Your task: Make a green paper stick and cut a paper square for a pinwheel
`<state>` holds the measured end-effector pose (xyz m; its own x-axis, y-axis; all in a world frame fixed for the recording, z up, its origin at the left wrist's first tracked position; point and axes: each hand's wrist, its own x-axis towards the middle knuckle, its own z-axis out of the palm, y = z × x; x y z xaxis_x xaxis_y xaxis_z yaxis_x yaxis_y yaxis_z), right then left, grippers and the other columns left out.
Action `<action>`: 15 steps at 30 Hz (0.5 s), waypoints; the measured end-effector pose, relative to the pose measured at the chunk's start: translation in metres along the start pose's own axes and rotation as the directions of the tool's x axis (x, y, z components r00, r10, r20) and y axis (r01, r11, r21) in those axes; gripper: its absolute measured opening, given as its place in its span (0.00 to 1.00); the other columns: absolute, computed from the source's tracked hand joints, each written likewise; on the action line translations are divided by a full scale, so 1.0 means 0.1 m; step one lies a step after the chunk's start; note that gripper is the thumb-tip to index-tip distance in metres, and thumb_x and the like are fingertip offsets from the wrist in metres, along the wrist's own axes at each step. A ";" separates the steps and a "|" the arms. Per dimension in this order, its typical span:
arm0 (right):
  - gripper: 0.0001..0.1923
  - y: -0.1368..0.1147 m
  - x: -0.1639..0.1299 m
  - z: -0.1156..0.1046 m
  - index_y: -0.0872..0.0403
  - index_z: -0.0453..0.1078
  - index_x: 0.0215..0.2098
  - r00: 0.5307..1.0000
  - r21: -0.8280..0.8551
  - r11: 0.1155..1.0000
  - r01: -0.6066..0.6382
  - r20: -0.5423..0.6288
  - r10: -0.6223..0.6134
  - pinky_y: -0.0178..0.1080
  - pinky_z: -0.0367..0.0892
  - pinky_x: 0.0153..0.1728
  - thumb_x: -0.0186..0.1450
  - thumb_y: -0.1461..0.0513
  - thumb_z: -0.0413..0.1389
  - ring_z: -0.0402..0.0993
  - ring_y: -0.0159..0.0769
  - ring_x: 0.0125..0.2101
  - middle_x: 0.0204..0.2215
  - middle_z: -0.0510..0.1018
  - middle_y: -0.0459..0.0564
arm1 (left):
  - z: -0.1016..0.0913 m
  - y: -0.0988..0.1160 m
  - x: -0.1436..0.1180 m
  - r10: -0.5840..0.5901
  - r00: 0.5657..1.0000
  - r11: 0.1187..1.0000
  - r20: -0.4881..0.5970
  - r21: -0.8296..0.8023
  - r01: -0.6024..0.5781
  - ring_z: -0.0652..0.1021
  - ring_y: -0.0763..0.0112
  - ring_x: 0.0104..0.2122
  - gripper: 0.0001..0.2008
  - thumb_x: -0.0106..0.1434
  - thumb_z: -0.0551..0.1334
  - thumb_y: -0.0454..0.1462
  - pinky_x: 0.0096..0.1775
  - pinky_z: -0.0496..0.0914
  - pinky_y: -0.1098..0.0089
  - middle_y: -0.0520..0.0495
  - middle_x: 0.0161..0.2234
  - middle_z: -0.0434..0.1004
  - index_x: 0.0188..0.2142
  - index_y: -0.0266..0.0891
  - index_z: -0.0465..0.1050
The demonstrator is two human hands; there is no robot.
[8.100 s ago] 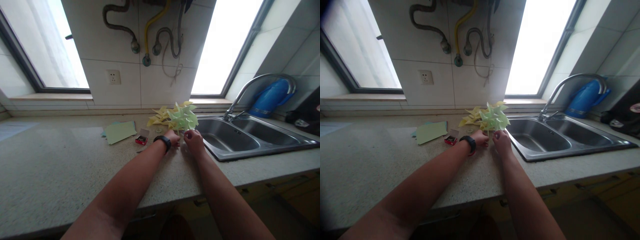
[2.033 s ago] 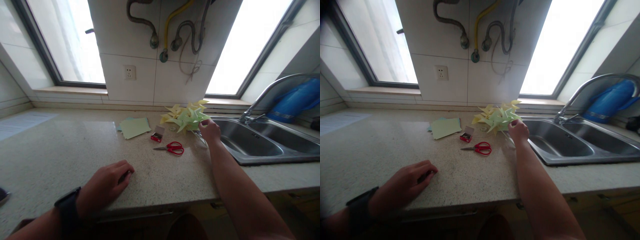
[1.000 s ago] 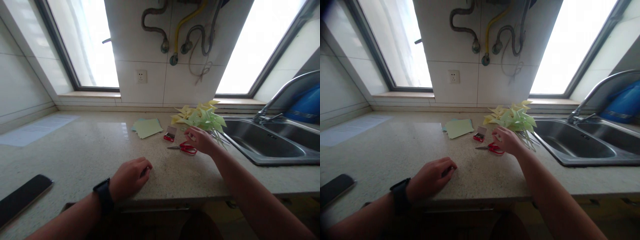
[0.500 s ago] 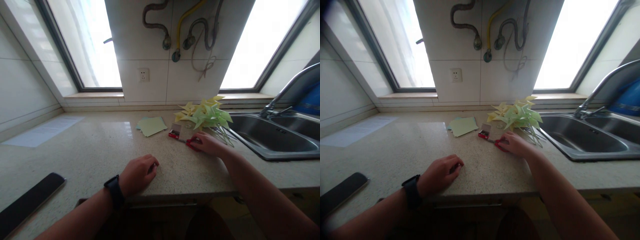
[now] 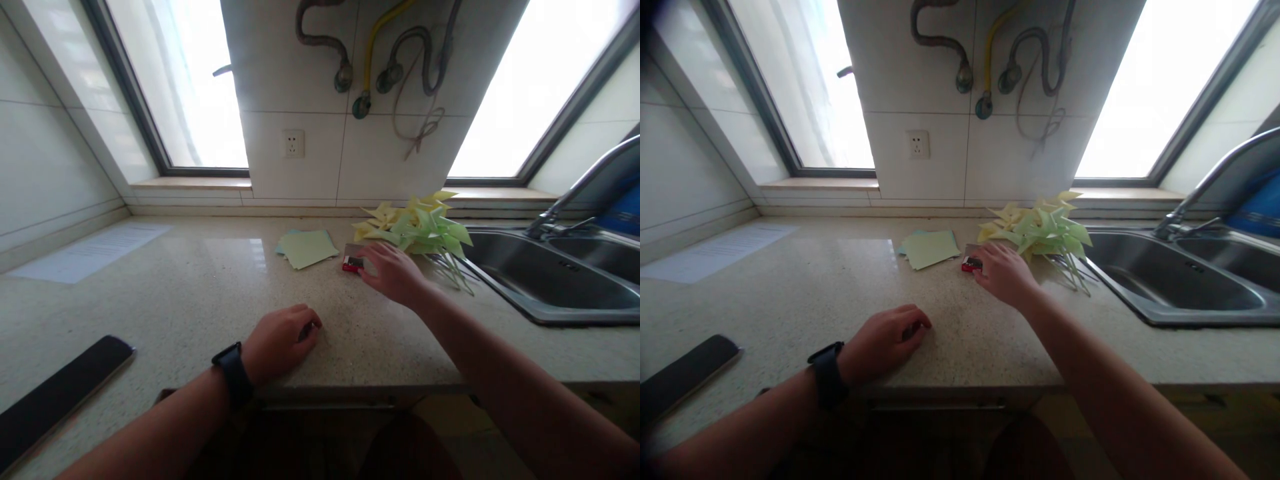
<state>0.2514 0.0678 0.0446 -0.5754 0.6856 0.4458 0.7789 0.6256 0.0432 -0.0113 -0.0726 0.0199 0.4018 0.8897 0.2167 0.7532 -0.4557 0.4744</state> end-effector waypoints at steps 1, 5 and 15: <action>0.17 -0.15 0.12 0.04 0.53 0.70 0.55 0.999 -0.005 0.999 0.046 0.015 -0.046 0.53 0.69 0.53 0.70 0.57 0.58 0.72 0.46 0.53 0.53 0.75 0.54 | 0.00 0.00 0.00 0.000 1.000 1.000 0.000 -0.003 0.000 0.79 0.64 0.36 0.09 0.69 0.57 0.35 0.38 0.70 0.66 0.45 0.40 0.81 0.42 0.42 0.77; 0.18 -0.65 0.57 0.32 0.53 0.69 0.58 0.984 -0.035 0.985 0.166 0.068 -0.163 0.54 0.72 0.51 0.71 0.56 0.58 0.74 0.45 0.52 0.57 0.73 0.55 | -0.01 -0.01 0.01 0.002 1.000 1.000 -0.004 -0.016 -0.003 0.80 0.63 0.37 0.09 0.69 0.57 0.35 0.40 0.70 0.66 0.45 0.40 0.81 0.41 0.42 0.77; 0.17 -0.76 0.96 0.78 0.54 0.69 0.56 0.970 -0.093 0.985 0.146 0.208 -0.125 0.51 0.75 0.47 0.71 0.56 0.58 0.76 0.43 0.48 0.53 0.75 0.55 | -0.01 -0.03 0.02 -0.003 1.000 1.000 -0.007 -0.030 0.003 0.79 0.64 0.36 0.09 0.69 0.58 0.35 0.38 0.69 0.67 0.46 0.38 0.81 0.41 0.41 0.78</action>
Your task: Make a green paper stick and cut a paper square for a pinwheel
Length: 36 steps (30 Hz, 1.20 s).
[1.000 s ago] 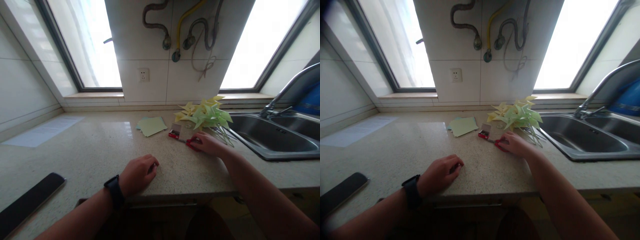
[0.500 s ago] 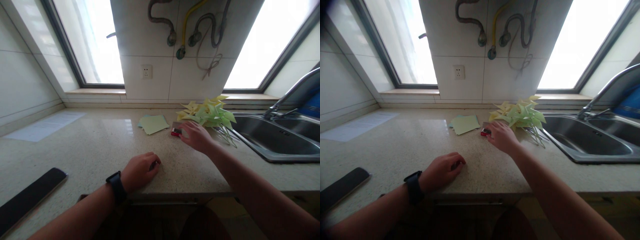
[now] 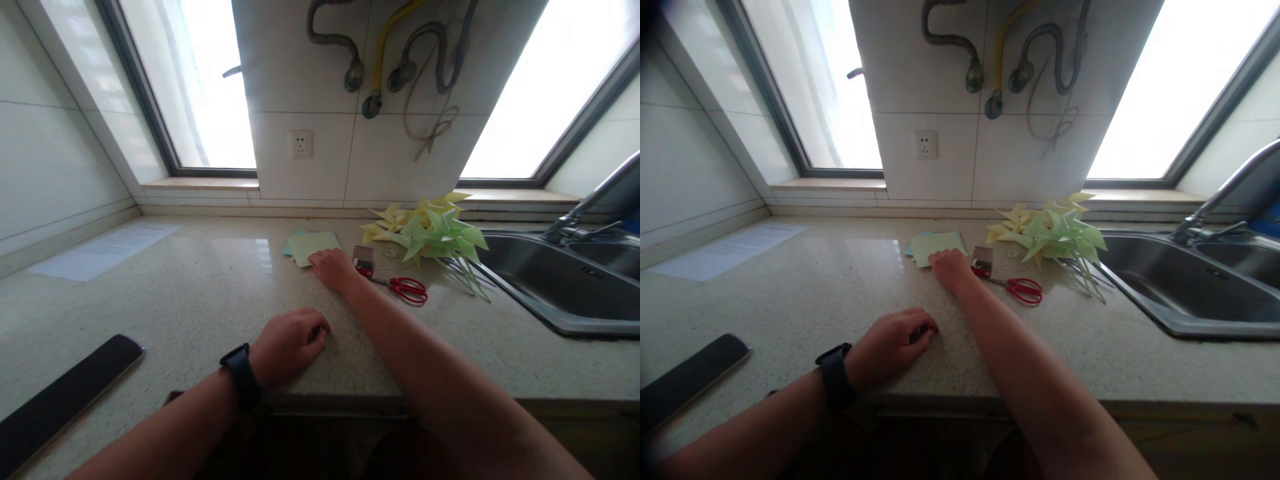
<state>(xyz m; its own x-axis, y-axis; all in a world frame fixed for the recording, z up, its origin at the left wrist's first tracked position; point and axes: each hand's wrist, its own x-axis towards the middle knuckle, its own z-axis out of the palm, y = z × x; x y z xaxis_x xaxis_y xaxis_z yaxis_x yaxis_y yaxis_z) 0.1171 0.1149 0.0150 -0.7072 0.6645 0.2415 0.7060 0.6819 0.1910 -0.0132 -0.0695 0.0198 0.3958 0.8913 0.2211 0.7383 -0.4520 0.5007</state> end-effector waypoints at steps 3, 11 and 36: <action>0.17 0.00 0.01 0.00 0.54 0.69 0.56 0.999 -0.005 0.999 -0.039 0.003 0.039 0.50 0.75 0.47 0.71 0.57 0.58 0.76 0.43 0.48 0.53 0.75 0.55 | 0.00 0.01 0.00 -0.002 1.000 1.000 -0.002 -0.003 0.002 0.79 0.64 0.37 0.09 0.68 0.58 0.34 0.38 0.69 0.67 0.46 0.38 0.81 0.40 0.41 0.78; 0.18 0.01 0.00 -0.07 0.53 0.69 0.57 0.994 -0.003 0.996 -0.084 -0.068 0.083 0.50 0.75 0.47 0.72 0.57 0.57 0.76 0.43 0.48 0.55 0.74 0.55 | 0.01 0.01 0.01 -0.012 1.000 1.000 -0.002 -0.018 0.012 0.79 0.64 0.36 0.09 0.68 0.58 0.34 0.38 0.69 0.67 0.47 0.38 0.81 0.40 0.42 0.78; 0.18 0.09 0.05 0.04 0.55 0.69 0.57 0.959 0.045 0.959 -0.281 -0.018 0.282 0.50 0.75 0.45 0.71 0.56 0.58 0.77 0.43 0.46 0.53 0.75 0.54 | 0.00 0.02 0.00 -0.018 1.000 1.000 0.009 0.019 0.018 0.78 0.66 0.35 0.08 0.68 0.58 0.34 0.37 0.67 0.67 0.48 0.37 0.80 0.40 0.42 0.77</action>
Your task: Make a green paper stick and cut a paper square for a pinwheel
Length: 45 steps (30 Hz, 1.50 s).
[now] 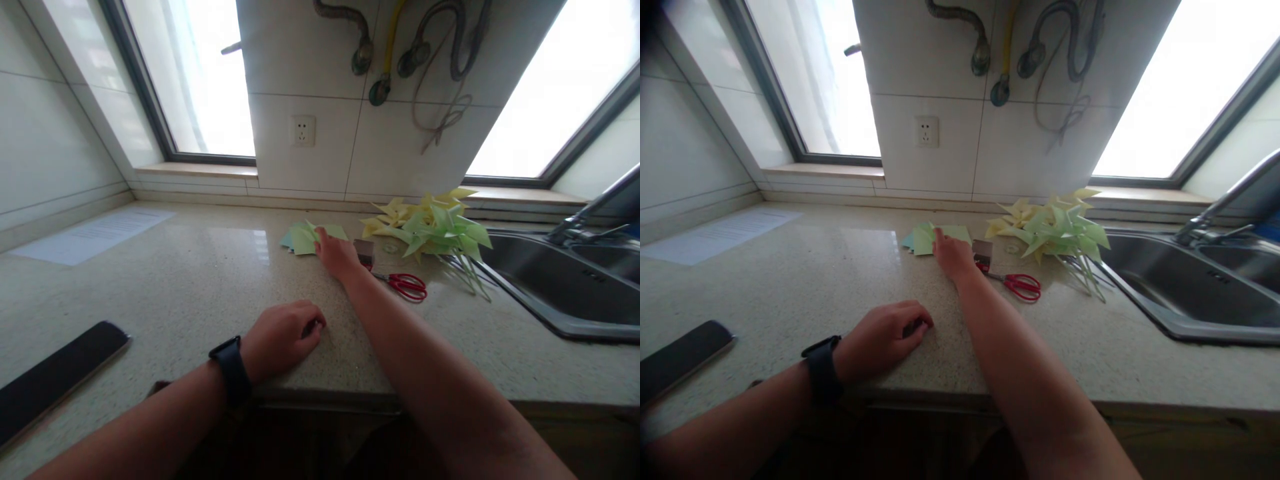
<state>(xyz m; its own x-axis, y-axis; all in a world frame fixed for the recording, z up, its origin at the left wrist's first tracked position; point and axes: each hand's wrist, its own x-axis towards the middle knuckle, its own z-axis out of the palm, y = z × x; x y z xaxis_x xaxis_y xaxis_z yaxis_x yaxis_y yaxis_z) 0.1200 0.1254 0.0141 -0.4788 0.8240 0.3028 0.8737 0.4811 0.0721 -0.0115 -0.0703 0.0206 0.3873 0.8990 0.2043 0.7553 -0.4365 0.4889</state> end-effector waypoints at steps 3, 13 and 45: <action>0.18 0.01 -0.02 -0.04 0.55 0.68 0.57 0.999 0.021 0.999 0.029 -0.018 -0.029 0.49 0.76 0.45 0.71 0.56 0.58 0.77 0.42 0.46 0.52 0.75 0.54 | 0.00 0.00 0.00 0.001 1.000 1.000 -0.002 0.003 -0.001 0.78 0.66 0.35 0.07 0.68 0.58 0.34 0.37 0.67 0.68 0.49 0.37 0.81 0.40 0.42 0.77; 0.20 -0.09 -0.05 -0.06 0.54 0.68 0.58 0.978 0.038 0.980 0.198 -0.082 -0.194 0.53 0.73 0.49 0.71 0.55 0.58 0.75 0.45 0.50 0.55 0.74 0.55 | 0.02 -0.01 0.00 0.009 1.000 0.999 -0.010 0.032 -0.008 0.78 0.65 0.35 0.07 0.68 0.58 0.35 0.37 0.66 0.67 0.49 0.37 0.80 0.40 0.42 0.76; 0.17 0.19 -0.02 0.14 0.55 0.70 0.55 0.965 0.504 0.858 0.102 -0.261 0.039 0.49 0.75 0.46 0.71 0.56 0.58 0.77 0.42 0.46 0.52 0.76 0.54 | 0.00 0.00 0.00 0.014 1.000 1.000 -0.012 0.021 -0.014 0.78 0.66 0.34 0.08 0.68 0.58 0.35 0.36 0.67 0.68 0.48 0.36 0.80 0.40 0.42 0.77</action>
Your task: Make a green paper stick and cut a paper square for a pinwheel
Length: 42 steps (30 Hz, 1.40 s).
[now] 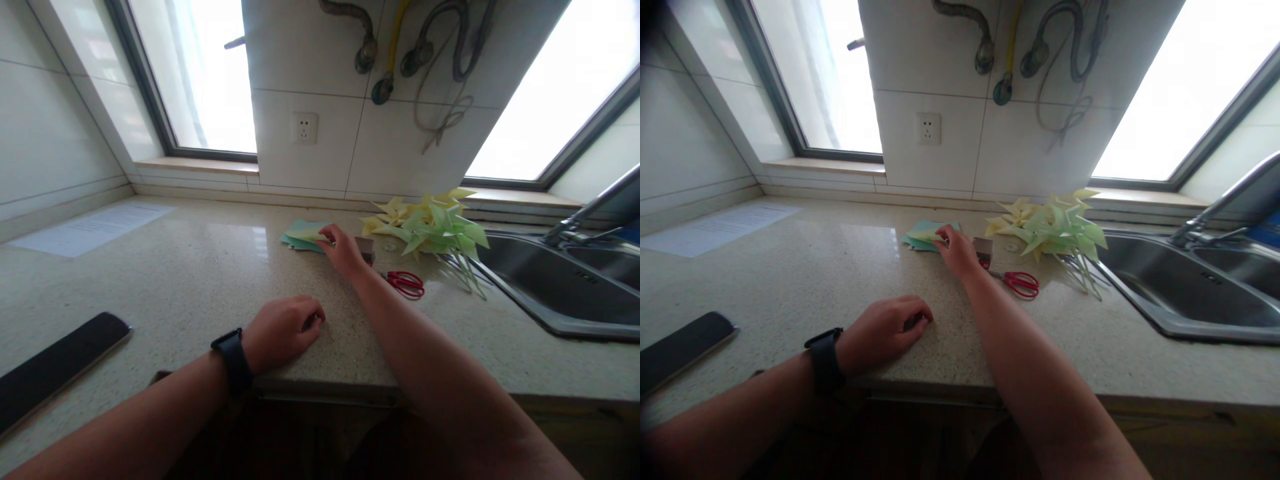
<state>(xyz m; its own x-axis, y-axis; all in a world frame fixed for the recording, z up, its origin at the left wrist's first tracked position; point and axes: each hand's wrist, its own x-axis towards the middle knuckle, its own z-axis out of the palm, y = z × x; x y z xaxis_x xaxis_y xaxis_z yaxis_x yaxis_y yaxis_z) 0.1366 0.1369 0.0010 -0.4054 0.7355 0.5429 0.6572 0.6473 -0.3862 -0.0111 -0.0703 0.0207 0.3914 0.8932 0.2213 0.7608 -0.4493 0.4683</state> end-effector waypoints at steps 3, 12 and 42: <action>0.17 -0.02 -0.01 -0.01 0.55 0.70 0.55 0.999 -0.018 1.000 0.021 0.033 -0.021 0.49 0.75 0.46 0.71 0.57 0.58 0.77 0.42 0.46 0.52 0.76 0.54 | 0.00 0.00 0.00 0.001 1.000 1.000 0.001 0.000 -0.001 0.78 0.66 0.34 0.08 0.68 0.58 0.35 0.37 0.67 0.67 0.48 0.37 0.80 0.40 0.42 0.77; 0.18 -0.13 -0.06 -0.15 0.53 0.68 0.58 0.991 -0.178 0.976 0.127 0.055 -0.119 0.51 0.74 0.48 0.72 0.57 0.57 0.75 0.44 0.49 0.56 0.73 0.55 | 0.01 -0.01 0.00 0.004 1.000 1.000 0.003 -0.001 -0.004 0.78 0.66 0.34 0.08 0.68 0.58 0.35 0.36 0.67 0.68 0.48 0.37 0.80 0.39 0.42 0.77; 0.18 -0.21 0.02 -0.02 0.54 0.69 0.57 0.919 -0.459 0.827 0.323 0.359 -0.160 0.52 0.73 0.49 0.71 0.56 0.58 0.75 0.45 0.50 0.55 0.74 0.55 | 0.00 0.01 0.00 -0.006 1.000 1.000 0.007 0.022 0.006 0.78 0.66 0.34 0.07 0.67 0.59 0.35 0.36 0.68 0.67 0.48 0.36 0.80 0.40 0.41 0.77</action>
<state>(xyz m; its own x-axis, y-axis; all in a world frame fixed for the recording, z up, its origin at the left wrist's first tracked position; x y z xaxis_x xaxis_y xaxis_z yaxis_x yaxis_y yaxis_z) 0.1232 0.1245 0.0120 -0.7061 0.6445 0.2932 0.7044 0.6815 0.1985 -0.0108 -0.0708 0.0210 0.3903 0.8957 0.2129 0.7742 -0.4444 0.4507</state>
